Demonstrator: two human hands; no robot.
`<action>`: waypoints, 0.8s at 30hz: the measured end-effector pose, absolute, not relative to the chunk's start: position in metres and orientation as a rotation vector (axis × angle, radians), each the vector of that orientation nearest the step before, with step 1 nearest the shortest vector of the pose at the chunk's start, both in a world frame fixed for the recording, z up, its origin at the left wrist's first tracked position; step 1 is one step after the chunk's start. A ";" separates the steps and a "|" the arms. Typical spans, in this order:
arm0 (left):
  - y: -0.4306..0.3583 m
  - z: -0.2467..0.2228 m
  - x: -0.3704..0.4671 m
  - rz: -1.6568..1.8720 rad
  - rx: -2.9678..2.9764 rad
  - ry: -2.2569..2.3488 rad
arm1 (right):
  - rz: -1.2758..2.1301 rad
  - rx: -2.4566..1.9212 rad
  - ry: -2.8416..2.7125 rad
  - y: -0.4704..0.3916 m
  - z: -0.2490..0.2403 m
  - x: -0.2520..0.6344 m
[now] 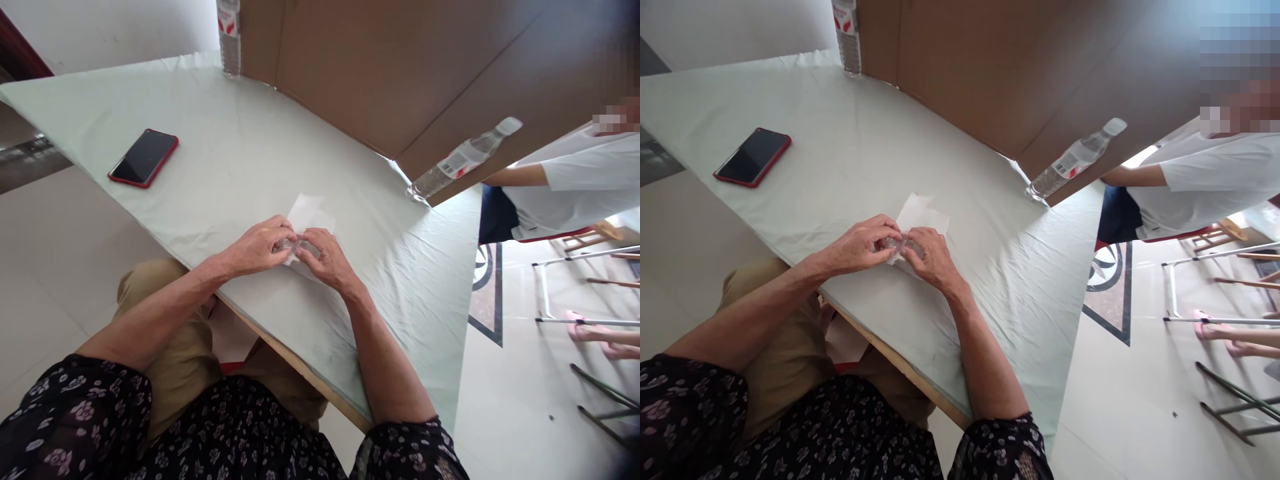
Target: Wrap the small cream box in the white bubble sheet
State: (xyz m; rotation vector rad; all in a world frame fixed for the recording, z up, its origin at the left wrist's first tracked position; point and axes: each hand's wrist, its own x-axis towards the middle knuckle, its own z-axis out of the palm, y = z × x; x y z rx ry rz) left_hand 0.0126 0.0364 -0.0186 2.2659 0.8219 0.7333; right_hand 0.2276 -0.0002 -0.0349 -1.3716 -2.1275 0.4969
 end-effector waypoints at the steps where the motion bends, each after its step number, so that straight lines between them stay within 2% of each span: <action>1: 0.037 -0.019 0.012 0.727 2.278 0.809 | 0.486 -1.383 -2.094 -0.001 -0.032 0.230; 8: 0.031 -0.015 0.012 0.687 2.271 0.823 | 0.546 -1.777 -1.702 -0.031 0.004 0.266; 13: 0.025 -0.013 0.013 0.643 2.283 0.874 | 0.709 -2.014 -1.644 -0.051 -0.009 0.273; 24: 0.025 -0.021 0.020 0.655 2.356 0.919 | 0.737 -1.694 -1.417 -0.033 -0.037 0.227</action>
